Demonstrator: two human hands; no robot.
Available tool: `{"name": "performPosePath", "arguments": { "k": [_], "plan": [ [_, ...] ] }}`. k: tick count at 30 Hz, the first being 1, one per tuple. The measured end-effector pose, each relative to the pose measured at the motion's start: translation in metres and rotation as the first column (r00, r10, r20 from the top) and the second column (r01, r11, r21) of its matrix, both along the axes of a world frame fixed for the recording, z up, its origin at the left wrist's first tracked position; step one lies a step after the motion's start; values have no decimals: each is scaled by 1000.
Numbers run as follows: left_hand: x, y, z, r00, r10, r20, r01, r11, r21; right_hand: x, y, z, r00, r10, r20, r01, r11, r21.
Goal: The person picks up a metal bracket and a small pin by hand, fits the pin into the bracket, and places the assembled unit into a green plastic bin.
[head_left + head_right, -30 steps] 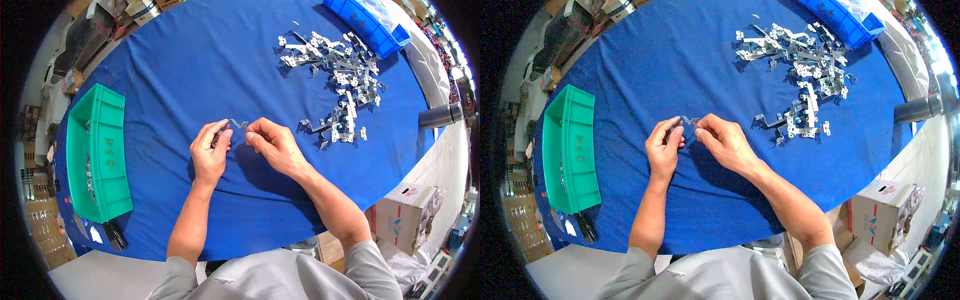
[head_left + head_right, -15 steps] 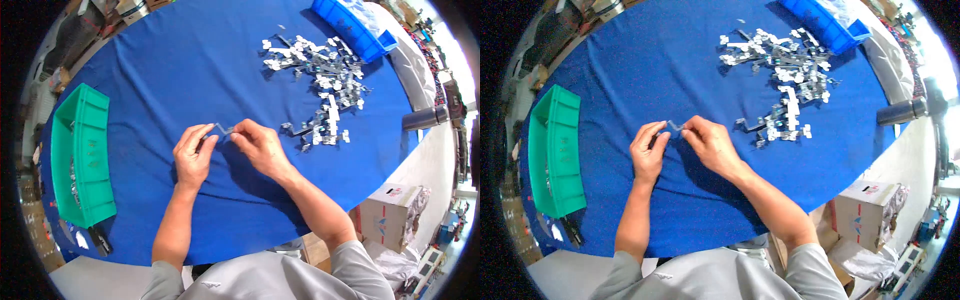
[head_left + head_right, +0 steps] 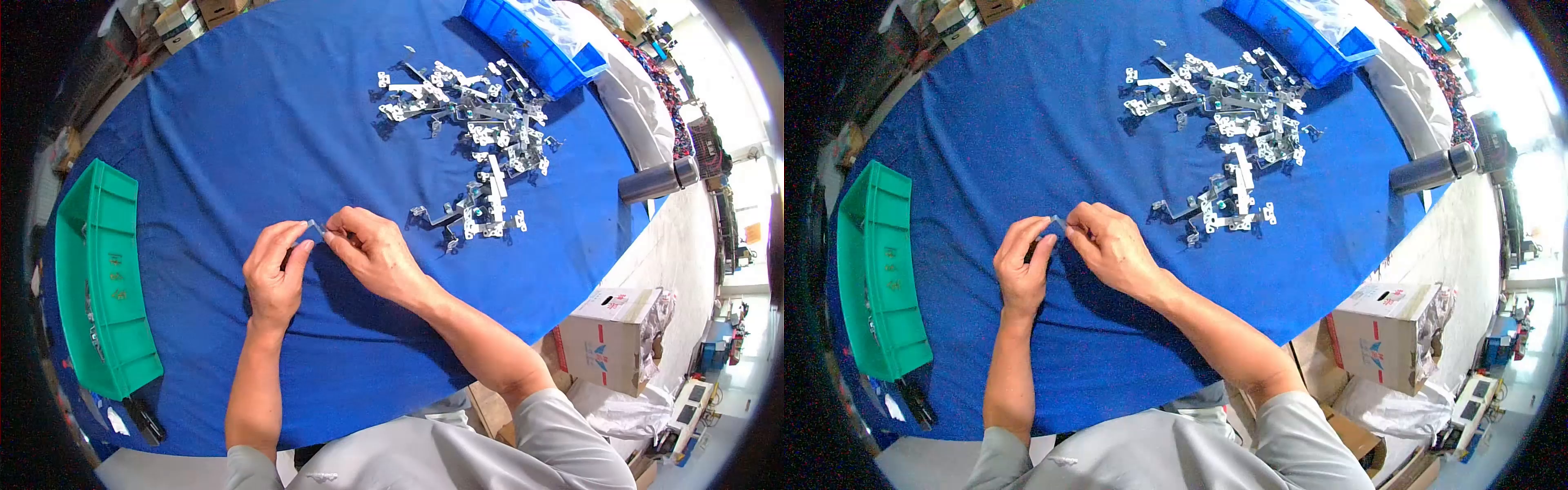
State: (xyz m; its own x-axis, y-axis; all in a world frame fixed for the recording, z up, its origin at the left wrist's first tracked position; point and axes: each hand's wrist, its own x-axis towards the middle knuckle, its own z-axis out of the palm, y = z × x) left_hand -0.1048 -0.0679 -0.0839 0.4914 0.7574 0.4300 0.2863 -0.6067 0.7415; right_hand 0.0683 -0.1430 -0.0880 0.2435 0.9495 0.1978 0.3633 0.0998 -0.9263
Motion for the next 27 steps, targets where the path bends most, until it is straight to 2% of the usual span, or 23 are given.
{"name": "performPosePath", "arguments": {
  "k": [3, 6, 9, 11, 13, 16, 22, 27],
  "plan": [
    [-1, 2, -3, 1000, -12, 12, 12, 1000, 22, 0, -2, 10, 996, -38, 75, 35, 999, 37],
    [0, 0, -3, 1000, -25, 16, 25, 1000, -7, 1, 0, 11, 996, -93, -19, 94, 994, 56],
    [0, 1, -2, 999, 29, 15, -29, 1000, -5, 0, 4, -5, 975, -153, -163, 173, 978, 118],
    [-2, 5, -10, 994, 87, 64, -85, 996, -34, 1, 0, 3, 962, -151, -227, 146, 989, -38],
    [-5, 3, -9, 986, 131, 104, -90, 940, -329, -1, 0, -2, 946, -79, -315, 29, 986, -161],
    [-5, 3, -11, 986, 121, 116, -77, 943, -324, -6, -1, 0, 960, -13, -279, -35, 985, -168],
    [-2, 2, -10, 980, 143, 141, -91, 941, -325, -5, -2, -1, 971, -2, -240, -39, 985, -169],
    [-2, 3, -11, 986, 124, 110, -92, 962, -258, -5, -1, -1, 974, 3, -228, -39, 988, -152]
  ]
}}
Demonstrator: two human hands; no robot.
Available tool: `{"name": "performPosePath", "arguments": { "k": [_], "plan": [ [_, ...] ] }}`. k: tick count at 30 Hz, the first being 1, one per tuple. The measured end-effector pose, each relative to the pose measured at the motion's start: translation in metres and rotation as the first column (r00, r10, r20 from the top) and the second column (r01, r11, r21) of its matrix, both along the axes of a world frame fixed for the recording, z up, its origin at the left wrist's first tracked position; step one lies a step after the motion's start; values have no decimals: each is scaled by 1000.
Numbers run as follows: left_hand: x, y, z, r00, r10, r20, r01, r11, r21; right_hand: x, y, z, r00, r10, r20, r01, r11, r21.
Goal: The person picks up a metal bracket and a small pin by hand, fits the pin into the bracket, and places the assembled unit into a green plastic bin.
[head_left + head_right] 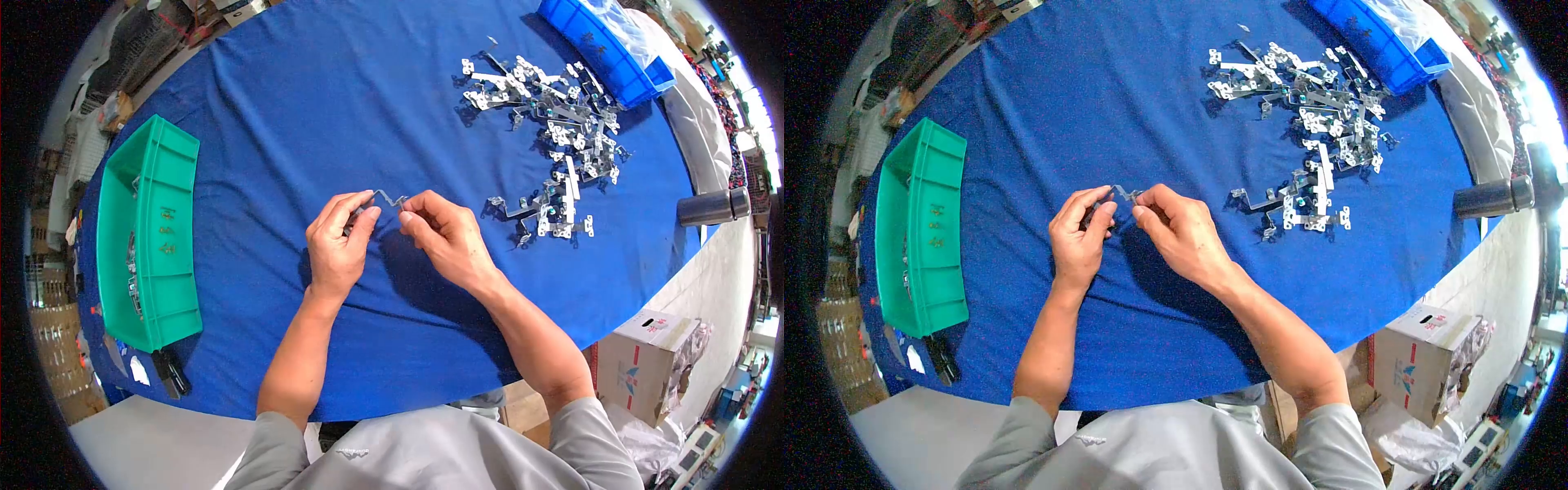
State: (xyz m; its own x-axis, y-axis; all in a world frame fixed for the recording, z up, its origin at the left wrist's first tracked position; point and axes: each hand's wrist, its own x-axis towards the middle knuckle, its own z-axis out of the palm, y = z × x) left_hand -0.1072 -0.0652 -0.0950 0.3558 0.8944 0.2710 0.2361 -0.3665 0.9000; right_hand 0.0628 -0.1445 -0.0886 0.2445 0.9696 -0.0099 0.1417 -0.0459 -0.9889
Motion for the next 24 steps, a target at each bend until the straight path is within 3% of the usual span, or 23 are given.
{"name": "performPosePath", "arguments": {
  "k": [4, 7, 10, 17, 24],
  "plan": [
    [-1, 1, -1, 1000, -12, -18, 13, 999, 44, 0, 0, 1, 999, -30, -18, 29, 999, -32],
    [1, 3, 4, 999, -34, -36, 41, 972, 233, 3, -1, 7, 981, -48, 186, 40, 998, 44],
    [1, 2, 5, 997, -51, -53, 61, 977, 206, 4, 0, 6, 971, -70, 228, 50, 995, 89],
    [1, 0, 9, 991, -46, -125, 74, 972, 223, 1, 1, 11, 999, -37, -28, 40, 995, 89],
    [1, 0, 9, 985, -116, -128, 147, 952, 267, 5, 0, 7, 963, -95, 253, 42, 978, 204]
  ]
}}
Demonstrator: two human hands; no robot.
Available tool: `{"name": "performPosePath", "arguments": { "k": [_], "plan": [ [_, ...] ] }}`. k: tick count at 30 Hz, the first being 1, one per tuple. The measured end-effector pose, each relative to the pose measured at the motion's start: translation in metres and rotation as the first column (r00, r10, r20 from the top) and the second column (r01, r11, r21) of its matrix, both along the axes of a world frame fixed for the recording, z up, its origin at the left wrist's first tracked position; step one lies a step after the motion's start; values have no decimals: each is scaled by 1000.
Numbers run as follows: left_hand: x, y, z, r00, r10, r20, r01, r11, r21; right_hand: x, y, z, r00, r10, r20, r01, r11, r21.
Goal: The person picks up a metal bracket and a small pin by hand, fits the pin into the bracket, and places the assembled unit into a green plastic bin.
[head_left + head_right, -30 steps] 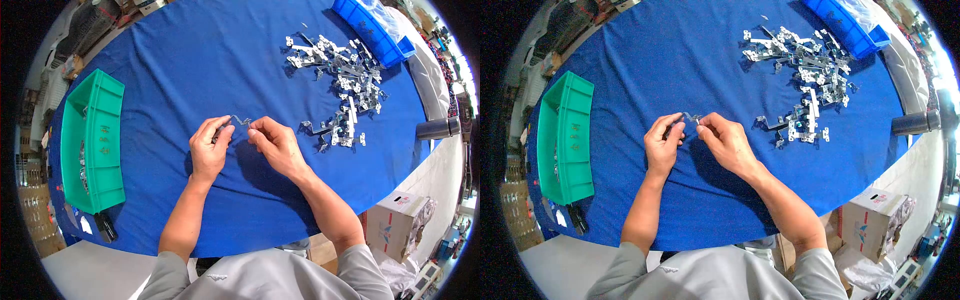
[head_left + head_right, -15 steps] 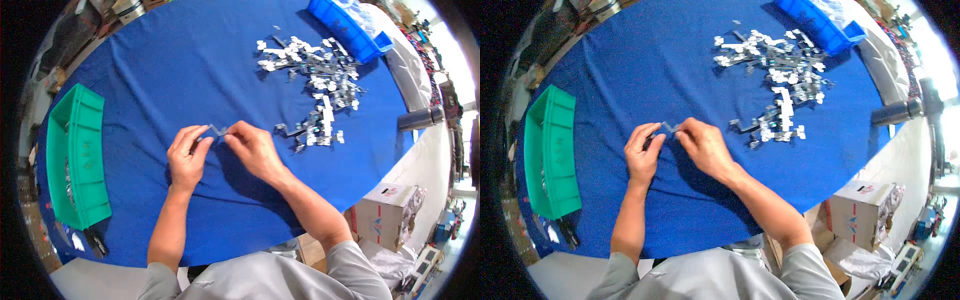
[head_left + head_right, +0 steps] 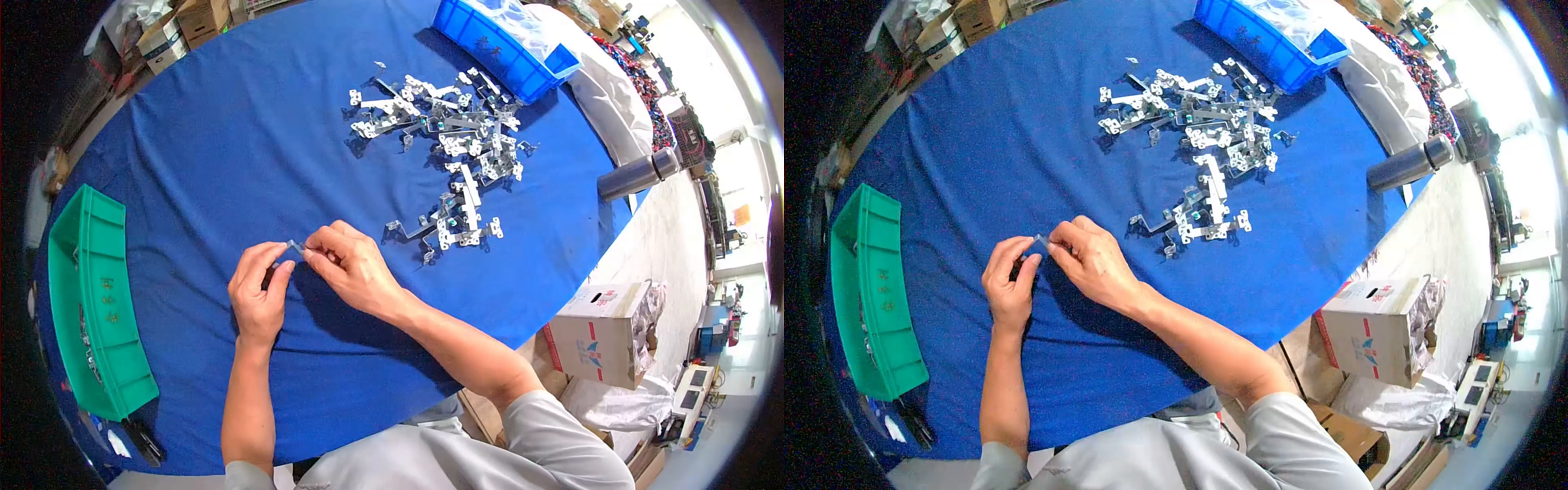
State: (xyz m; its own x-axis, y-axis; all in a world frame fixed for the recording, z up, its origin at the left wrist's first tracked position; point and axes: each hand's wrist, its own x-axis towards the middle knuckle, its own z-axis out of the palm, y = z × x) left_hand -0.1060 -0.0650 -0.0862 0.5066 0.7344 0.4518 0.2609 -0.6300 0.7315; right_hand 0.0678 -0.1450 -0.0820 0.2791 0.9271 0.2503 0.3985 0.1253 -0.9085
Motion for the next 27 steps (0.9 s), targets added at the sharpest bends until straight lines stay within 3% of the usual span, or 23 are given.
{"name": "performPosePath", "arguments": {
  "k": [3, 7, 10, 13, 17, 20, 23, 27],
  "plan": [
    [0, -2, 1, 1000, -18, -5, 18, 1000, -25, 1, 1, 4, 999, -41, -14, 42, 997, 65],
    [-1, -1, 2, 999, 32, -27, -32, 999, -3, 0, 3, 2, 981, -95, -168, 103, 994, 39],
    [-3, 0, -7, 985, 160, 67, -131, 940, -315, -3, 2, -2, 954, -64, -291, 45, 996, -74],
    [-2, 0, -8, 984, 153, 93, -121, 951, -284, -6, 1, -6, 968, 42, -247, -57, 997, -53],
    [-5, 2, -10, 993, 96, 69, -76, 965, -250, -5, 0, 2, 983, 54, -177, -71, 993, -95],
    [-6, 0, -4, 994, 105, 33, -88, 942, -323, -4, -1, 3, 986, 64, -151, -79, 992, -97],
    [-6, 2, -1, 997, 71, -22, -73, 995, -68, -2, 0, -2, 995, 49, -83, -55, 996, -68],
    [-4, -1, -1, 996, 87, -24, -89, 994, -58, 0, 0, -5, 1000, 7, -19, -8, 998, -68]
  ]
}}
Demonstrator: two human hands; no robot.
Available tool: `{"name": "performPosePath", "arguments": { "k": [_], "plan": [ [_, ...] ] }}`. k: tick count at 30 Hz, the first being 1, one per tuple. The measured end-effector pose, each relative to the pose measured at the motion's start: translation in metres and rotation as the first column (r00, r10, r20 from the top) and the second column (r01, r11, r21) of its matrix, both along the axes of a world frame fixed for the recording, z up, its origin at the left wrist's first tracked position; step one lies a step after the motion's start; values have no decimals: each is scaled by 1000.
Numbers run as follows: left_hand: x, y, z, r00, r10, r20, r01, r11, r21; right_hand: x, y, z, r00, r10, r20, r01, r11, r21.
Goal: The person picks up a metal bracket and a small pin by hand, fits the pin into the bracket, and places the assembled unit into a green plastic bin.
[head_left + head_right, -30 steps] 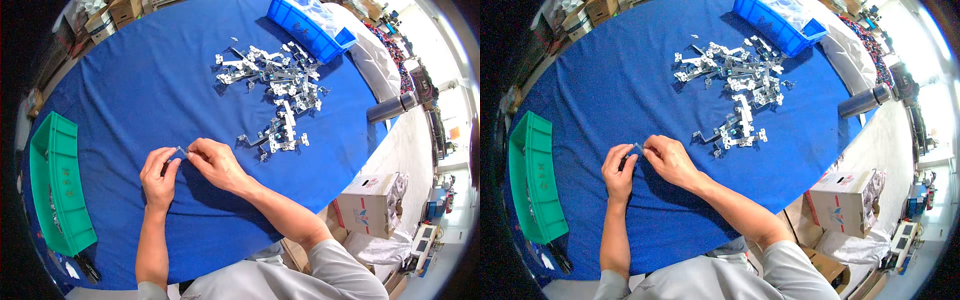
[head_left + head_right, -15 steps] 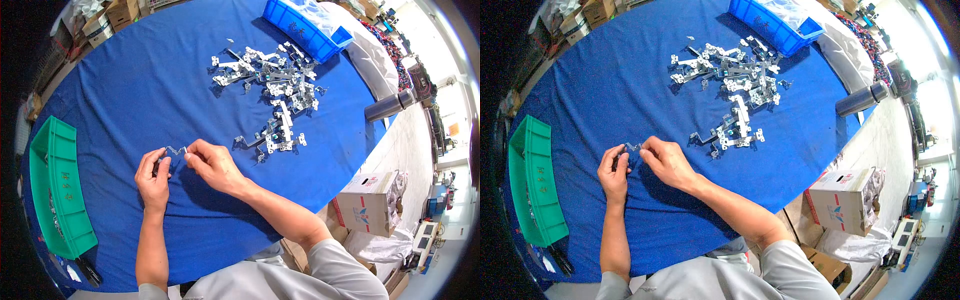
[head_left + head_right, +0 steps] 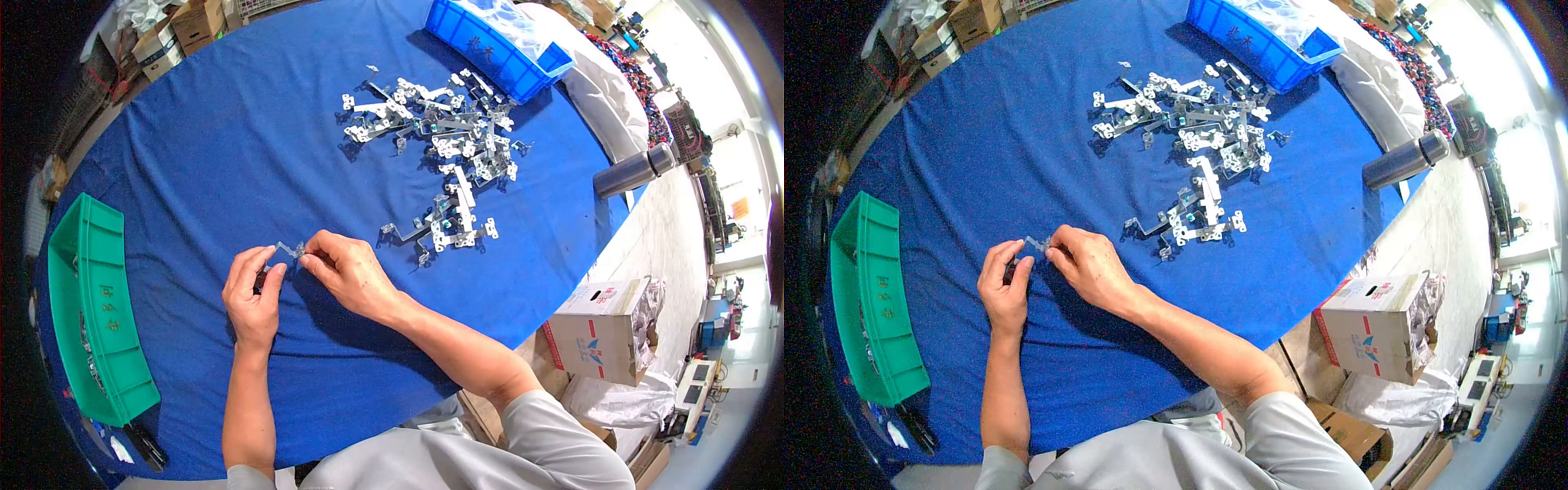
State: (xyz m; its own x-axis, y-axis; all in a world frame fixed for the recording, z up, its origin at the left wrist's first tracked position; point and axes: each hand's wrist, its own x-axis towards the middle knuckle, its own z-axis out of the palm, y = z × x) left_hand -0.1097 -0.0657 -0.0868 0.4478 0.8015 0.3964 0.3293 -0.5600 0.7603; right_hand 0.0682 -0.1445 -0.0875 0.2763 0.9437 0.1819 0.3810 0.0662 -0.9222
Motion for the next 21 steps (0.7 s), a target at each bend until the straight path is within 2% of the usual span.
{"name": "performPosePath", "arguments": {
  "k": [1, 4, 7, 13, 16, 19, 20, 21],
  "plan": [
    [1, 0, 0, 1000, 1, -8, -1, 1000, 15, 0, 0, 0, 1000, -3, 3, 3, 1000, -10],
    [2, -1, 2, 1000, 2, -10, -2, 1000, -6, -4, 1, 1, 991, -36, -131, 29, 998, -53],
    [2, -1, 1, 1000, -7, -9, 7, 1000, -20, -5, 1, 4, 973, -1, -230, 2, 1000, 5],
    [3, 2, -3, 996, -85, 3, 84, 990, 115, 2, 0, 1, 997, 8, 82, -9, 1000, 12],
    [5, 0, -1, 994, -110, 6, 110, 991, 78, 0, 0, 7, 996, -63, 64, 54, 988, 143],
    [4, -1, 1, 999, -54, 4, 54, 998, 16, 0, 4, 7, 991, -110, -70, 123, 970, 210],
    [2, -1, 1, 1000, -20, -3, 20, 1000, -1, 1, 2, 8, 991, -88, -105, 98, 990, 98],
    [0, 0, 0, 999, 11, 37, -8, 997, -82, 0, 3, 5, 966, -61, -253, 54, 998, -36]
  ]
}}
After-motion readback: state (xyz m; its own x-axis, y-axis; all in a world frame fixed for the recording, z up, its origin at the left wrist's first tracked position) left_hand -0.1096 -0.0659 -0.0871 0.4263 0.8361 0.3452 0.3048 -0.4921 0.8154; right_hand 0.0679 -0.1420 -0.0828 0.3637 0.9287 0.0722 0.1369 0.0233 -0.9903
